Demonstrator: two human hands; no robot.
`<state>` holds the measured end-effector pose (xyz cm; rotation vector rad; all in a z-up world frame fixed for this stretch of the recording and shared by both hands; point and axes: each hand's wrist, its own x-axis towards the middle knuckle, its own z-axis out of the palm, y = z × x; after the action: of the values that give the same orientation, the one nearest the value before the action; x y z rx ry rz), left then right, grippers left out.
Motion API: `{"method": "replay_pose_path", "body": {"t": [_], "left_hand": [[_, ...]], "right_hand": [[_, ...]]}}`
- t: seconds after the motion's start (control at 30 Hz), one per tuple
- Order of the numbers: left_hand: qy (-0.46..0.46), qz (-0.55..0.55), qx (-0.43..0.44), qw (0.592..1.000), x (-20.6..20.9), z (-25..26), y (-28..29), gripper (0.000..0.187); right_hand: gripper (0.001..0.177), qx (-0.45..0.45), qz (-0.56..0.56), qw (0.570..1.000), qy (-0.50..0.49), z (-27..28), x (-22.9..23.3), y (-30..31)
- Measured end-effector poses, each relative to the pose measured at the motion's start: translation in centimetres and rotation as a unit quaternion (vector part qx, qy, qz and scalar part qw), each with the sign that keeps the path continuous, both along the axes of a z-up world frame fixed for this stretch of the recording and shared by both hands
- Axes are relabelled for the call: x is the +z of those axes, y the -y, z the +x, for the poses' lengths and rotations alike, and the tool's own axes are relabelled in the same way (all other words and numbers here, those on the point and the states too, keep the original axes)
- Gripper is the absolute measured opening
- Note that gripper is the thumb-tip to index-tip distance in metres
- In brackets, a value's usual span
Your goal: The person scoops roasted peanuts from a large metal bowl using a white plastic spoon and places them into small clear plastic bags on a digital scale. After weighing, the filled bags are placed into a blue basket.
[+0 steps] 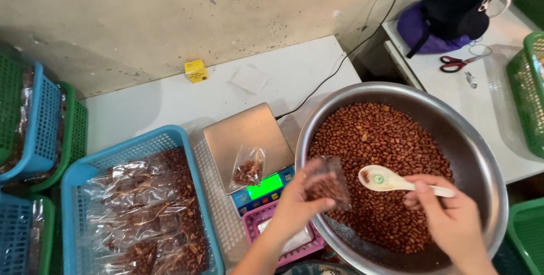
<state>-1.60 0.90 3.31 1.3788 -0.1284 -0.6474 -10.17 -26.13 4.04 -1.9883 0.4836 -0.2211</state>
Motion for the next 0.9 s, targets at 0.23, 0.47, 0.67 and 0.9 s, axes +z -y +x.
{"method": "replay_pose_path", "body": {"t": [0.23,0.47,0.67,0.9], "left_hand": [[0.057,0.032,-0.085,0.994,-1.9,-1.9,3.2,0.071],[0.046,0.039,-0.087,0.994,-2.0,-2.1,4.2,0.07],[0.054,0.004,0.039,0.998,-5.3,1.0,0.7,0.039],[0.367,0.407,0.219,0.807,-13.0,10.8,-10.0,0.025]], "right_hand": [[0.028,0.04,-0.027,0.993,0.106,-0.9,3.5,0.5],[0.029,0.264,-0.256,0.895,0.252,-0.8,4.0,0.9],[0.013,0.107,-0.299,0.909,0.27,-1.2,3.9,-0.7],[0.013,0.057,-0.287,0.947,0.129,-1.7,2.1,-2.3]]}}
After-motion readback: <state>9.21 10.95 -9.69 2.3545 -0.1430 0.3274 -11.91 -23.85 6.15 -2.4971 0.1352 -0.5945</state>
